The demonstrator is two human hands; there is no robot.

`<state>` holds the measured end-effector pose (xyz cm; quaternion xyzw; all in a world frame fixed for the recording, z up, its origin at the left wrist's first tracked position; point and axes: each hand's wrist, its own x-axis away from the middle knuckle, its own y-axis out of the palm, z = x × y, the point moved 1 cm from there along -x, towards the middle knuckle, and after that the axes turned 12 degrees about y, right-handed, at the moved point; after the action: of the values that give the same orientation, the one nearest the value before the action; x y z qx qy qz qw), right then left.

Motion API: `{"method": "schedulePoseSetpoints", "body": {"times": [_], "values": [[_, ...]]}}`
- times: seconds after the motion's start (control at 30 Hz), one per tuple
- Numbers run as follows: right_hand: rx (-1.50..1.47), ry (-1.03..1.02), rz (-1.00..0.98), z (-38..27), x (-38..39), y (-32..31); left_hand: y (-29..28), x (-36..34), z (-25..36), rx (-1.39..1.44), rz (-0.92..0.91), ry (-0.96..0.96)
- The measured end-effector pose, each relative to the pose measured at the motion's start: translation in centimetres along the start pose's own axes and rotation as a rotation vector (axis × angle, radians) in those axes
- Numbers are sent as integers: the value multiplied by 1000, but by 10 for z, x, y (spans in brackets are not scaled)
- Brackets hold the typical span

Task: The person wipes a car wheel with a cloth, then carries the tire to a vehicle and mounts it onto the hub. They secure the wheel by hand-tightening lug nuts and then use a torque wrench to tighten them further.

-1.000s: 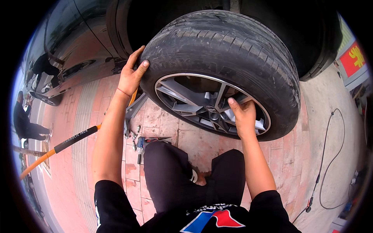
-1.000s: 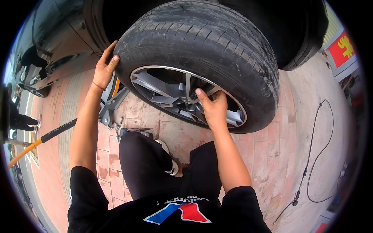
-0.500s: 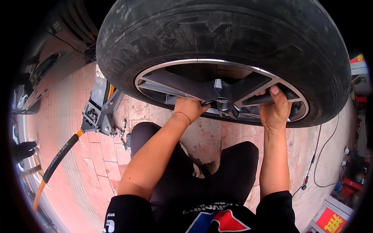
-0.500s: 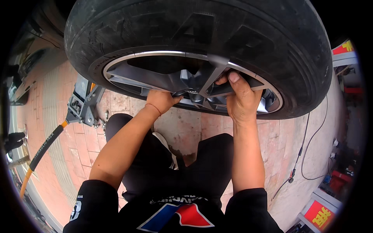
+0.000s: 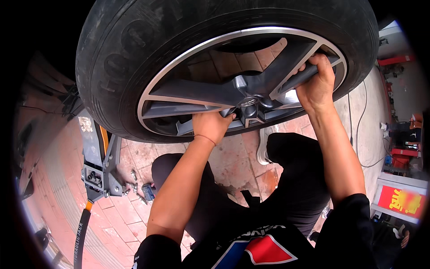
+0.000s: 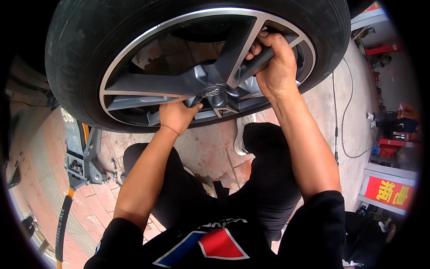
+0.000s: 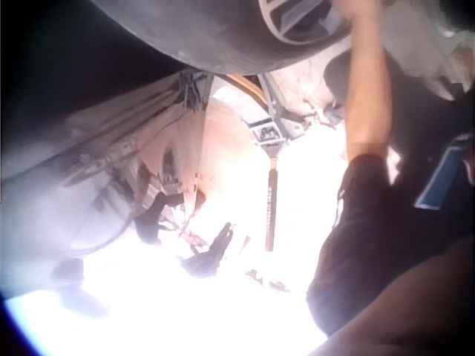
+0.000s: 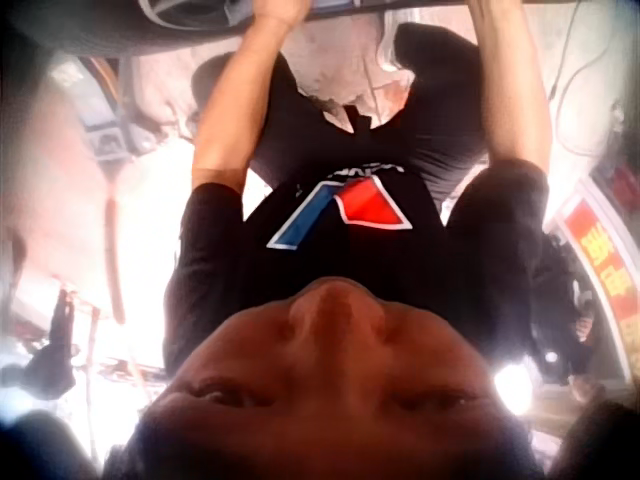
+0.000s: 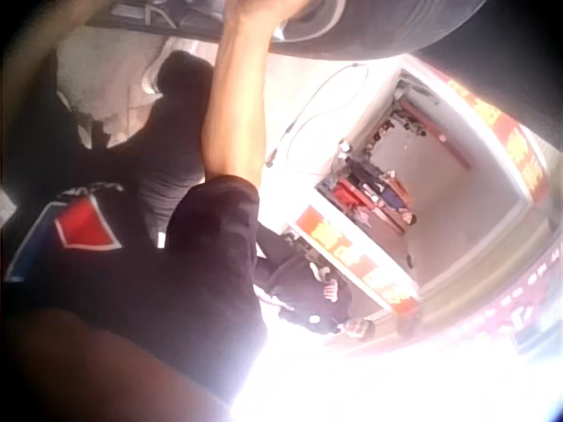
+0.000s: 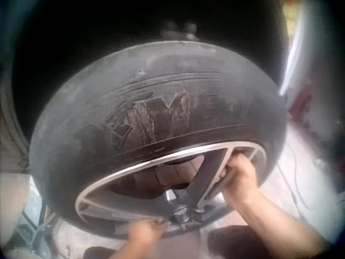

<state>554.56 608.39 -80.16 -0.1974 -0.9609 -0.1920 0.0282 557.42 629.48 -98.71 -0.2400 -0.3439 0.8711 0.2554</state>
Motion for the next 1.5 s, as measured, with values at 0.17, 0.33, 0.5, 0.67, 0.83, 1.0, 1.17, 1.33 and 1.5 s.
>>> {"method": "schedulePoseSetpoints", "body": {"times": [0.17, 0.33, 0.5, 0.67, 0.83, 1.0, 1.17, 1.33, 1.5], "values": [[-50, -26, 29, -5, -7, 11, -8, -7, 3, 9, 11, -48], [-66, -41, 49, -5, -7, 18, -10, -14, 16, -90, 40, -132], [-110, -10, -31, -5, -11, 15, -5, -1, 19, -224, 148, -118], [-167, 15, -34, -1, -17, 13, -1, 22, 8, -403, 184, -102], [-122, 2, -67, -4, -21, 14, 4, 22, 3, -285, 263, -126], [-110, 49, -130, -8, -17, 13, 5, 15, 4, -239, 234, -145], [-54, -31, -73, -7, -12, 22, 11, 6, 0, -170, 225, -98], [13, -150, -113, -1, -9, 29, 28, -7, -10, -152, 298, -65], [96, -224, -157, 2, -21, 22, 40, -26, -24, -154, 335, -34]]}}
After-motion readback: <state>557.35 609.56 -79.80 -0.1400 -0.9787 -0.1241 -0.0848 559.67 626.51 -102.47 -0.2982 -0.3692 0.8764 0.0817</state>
